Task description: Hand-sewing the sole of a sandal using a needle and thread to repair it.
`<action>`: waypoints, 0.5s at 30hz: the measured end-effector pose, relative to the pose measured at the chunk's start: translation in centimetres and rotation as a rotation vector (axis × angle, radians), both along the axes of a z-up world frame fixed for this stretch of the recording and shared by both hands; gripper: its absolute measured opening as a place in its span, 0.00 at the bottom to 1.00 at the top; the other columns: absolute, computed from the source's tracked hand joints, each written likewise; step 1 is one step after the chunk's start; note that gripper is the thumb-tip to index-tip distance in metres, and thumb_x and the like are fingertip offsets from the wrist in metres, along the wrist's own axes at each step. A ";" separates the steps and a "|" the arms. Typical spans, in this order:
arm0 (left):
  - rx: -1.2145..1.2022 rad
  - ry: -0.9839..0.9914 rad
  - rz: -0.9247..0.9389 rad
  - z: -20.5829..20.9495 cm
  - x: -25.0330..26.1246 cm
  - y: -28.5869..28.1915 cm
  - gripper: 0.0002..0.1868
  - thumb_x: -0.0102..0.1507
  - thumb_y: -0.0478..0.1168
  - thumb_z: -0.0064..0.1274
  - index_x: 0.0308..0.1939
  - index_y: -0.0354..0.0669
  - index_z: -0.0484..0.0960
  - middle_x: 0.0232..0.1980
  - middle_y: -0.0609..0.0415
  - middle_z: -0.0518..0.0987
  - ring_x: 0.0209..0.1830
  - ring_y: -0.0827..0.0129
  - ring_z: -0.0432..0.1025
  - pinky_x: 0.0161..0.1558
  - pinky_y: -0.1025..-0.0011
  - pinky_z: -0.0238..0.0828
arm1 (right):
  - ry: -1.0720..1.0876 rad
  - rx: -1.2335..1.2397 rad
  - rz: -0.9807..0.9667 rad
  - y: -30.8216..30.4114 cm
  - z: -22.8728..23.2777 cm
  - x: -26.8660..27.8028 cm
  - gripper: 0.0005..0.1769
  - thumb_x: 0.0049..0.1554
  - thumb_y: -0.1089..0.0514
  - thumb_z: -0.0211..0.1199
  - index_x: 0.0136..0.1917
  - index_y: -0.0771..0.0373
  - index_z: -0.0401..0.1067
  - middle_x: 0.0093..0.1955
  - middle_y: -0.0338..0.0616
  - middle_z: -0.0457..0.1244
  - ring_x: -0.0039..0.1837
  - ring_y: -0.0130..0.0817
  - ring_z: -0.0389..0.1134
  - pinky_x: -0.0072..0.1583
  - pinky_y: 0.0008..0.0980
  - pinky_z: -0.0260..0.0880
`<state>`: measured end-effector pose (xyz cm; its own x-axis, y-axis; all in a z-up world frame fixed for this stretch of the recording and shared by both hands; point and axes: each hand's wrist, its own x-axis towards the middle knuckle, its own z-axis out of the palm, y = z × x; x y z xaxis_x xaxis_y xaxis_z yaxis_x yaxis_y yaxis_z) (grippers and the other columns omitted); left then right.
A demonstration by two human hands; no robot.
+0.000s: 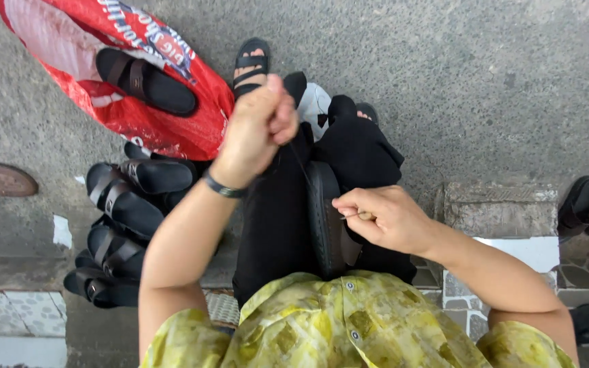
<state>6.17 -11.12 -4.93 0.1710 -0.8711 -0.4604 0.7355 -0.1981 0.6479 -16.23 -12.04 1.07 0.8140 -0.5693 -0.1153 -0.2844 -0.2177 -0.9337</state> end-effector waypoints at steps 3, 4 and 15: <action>0.110 -0.685 -0.358 -0.6 4.3 2.7 0.22 0.68 0.44 0.43 0.23 0.40 0.81 0.16 0.62 0.59 0.13 0.79 0.59 0.17 0.81 0.54 | 0.103 -0.275 0.153 -0.5 0.4 -1.3 0.16 0.56 0.56 0.57 0.58 0.59 0.67 0.44 0.42 0.64 0.38 0.35 0.71 0.35 0.33 0.70; 0.115 -0.686 -0.353 0.0 4.6 3.7 0.22 0.68 0.44 0.43 0.23 0.40 0.81 0.16 0.62 0.59 0.13 0.79 0.59 0.17 0.81 0.54 | 0.101 -0.273 0.159 -0.4 0.9 -1.4 0.16 0.56 0.56 0.57 0.58 0.59 0.67 0.44 0.42 0.64 0.38 0.35 0.71 0.35 0.33 0.70; -0.408 -1.275 -0.435 4.2 -2.4 10.6 0.29 0.53 0.41 0.66 0.54 0.33 0.73 0.50 0.47 0.73 0.48 0.58 0.73 0.50 0.64 0.71 | 0.432 -0.984 0.387 1.0 2.1 -1.8 0.22 0.57 0.55 0.50 0.65 0.45 0.64 0.52 0.35 0.56 0.32 0.22 0.62 0.33 0.22 0.64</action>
